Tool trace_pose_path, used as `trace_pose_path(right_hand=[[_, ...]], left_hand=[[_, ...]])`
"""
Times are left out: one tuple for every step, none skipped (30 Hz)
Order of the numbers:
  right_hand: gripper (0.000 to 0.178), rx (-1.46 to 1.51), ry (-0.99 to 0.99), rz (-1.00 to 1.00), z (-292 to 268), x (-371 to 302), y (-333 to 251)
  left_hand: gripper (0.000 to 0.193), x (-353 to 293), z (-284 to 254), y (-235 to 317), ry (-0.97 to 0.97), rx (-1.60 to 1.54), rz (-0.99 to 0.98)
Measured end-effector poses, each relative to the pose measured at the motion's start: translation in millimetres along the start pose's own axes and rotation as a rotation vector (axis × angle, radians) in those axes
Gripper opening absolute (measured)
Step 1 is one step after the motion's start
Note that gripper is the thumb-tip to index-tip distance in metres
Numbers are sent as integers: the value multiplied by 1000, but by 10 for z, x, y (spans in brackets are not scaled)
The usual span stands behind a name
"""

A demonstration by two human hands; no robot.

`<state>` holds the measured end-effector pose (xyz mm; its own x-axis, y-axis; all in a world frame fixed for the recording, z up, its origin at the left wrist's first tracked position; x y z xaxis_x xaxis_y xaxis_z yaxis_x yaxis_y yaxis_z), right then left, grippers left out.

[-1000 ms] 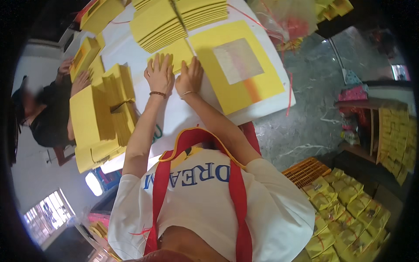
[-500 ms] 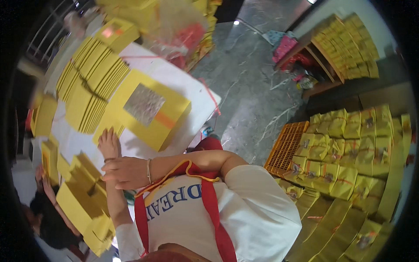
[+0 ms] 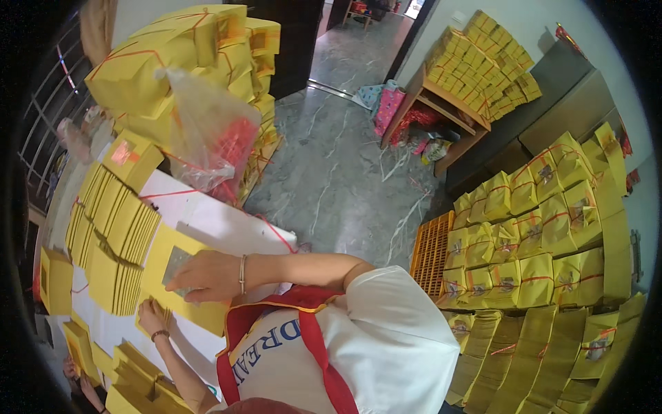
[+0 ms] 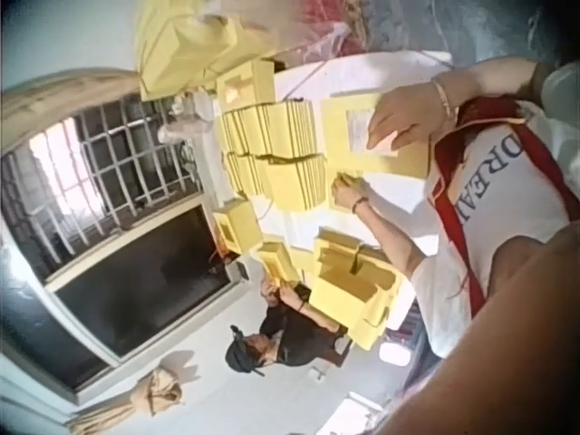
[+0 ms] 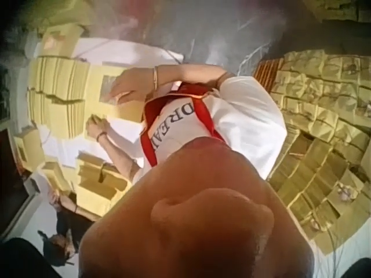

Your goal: Folding and stacking yellow joss paper sheets with silver foil inserts at a workspace.

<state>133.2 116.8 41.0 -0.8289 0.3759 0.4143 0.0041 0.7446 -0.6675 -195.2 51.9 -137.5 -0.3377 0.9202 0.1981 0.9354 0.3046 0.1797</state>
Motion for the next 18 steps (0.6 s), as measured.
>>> trace_pose_path(right_hand=[[38, -42, -16, -3, -49, 5, 85], [38, -46, 13, -18, -101, 8, 159], [38, -25, 10, -22, -132, -8, 213], [37, -39, 7, -20, -138, -19, 278], [37, -47, 4, -22, -150, -18, 345], [37, -66, -3, -11, -149, -27, 419], [38, -76, -7, -6, -171, -51, 513], [38, -21, 26, -59, -175, -97, 625], [36, -68, 11, -63, -199, -132, 684], [34, 4, 65, -92, -247, -160, 679], [33, 137, -37, 88, -326, -157, 632], [34, 135, -78, 102, -373, -166, 641], [34, 85, -63, 65, -414, -180, 631], [34, 30, -40, 30, -459, -187, 637], [34, -84, -71, 8, -481, -175, 666], [33, -218, -85, 2, -493, -198, 710], [33, -169, -115, -30, -422, -215, 776], [32, -213, -169, -3, -383, -235, 847]], left_hand=[[17, 33, -1, 8, -5, -2, 10], [18, 67, -38, 1, -2, 16, 5], [19, 6, -108, -39, -4, 45, -20], [19, -31, -82, -120, 18, 65, -53], [18, -21, -38, -156, 43, 0, -38], [17, -26, -77, -170, 61, -45, -43], [16, -5, -91, -122, 19, -20, -91], [17, -22, -73, -125, 109, -81, -106], [18, -6, -132, -34, 170, -150, -37], [21, -9, -150, -10, 160, -210, -48], [24, -29, -249, 107, 184, -231, -105], [26, -30, -391, 240, 199, -354, -128], [24, -8, -562, 458, 238, -395, -105], [21, -17, -754, 669, 254, -489, -88], [19, -52, -896, 860, 294, -529, -92], [17, -59, -979, 1085, 313, -558, -45], [15, -188, -1111, 1348, 321, -527, 17], [15, -328, -1286, 1715, 320, -553, 98]])
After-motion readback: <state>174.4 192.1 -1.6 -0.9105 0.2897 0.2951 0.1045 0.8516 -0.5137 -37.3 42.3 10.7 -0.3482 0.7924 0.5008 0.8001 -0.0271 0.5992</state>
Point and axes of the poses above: each hand's wrist, its own x-axis towards the middle knuckle, its own z-axis out of the palm, y = z × x, the point moved 3 cm from there along x, towards the middle knuckle, and after that the axes turned 2 degrees about -x, right-handed, at the moved point
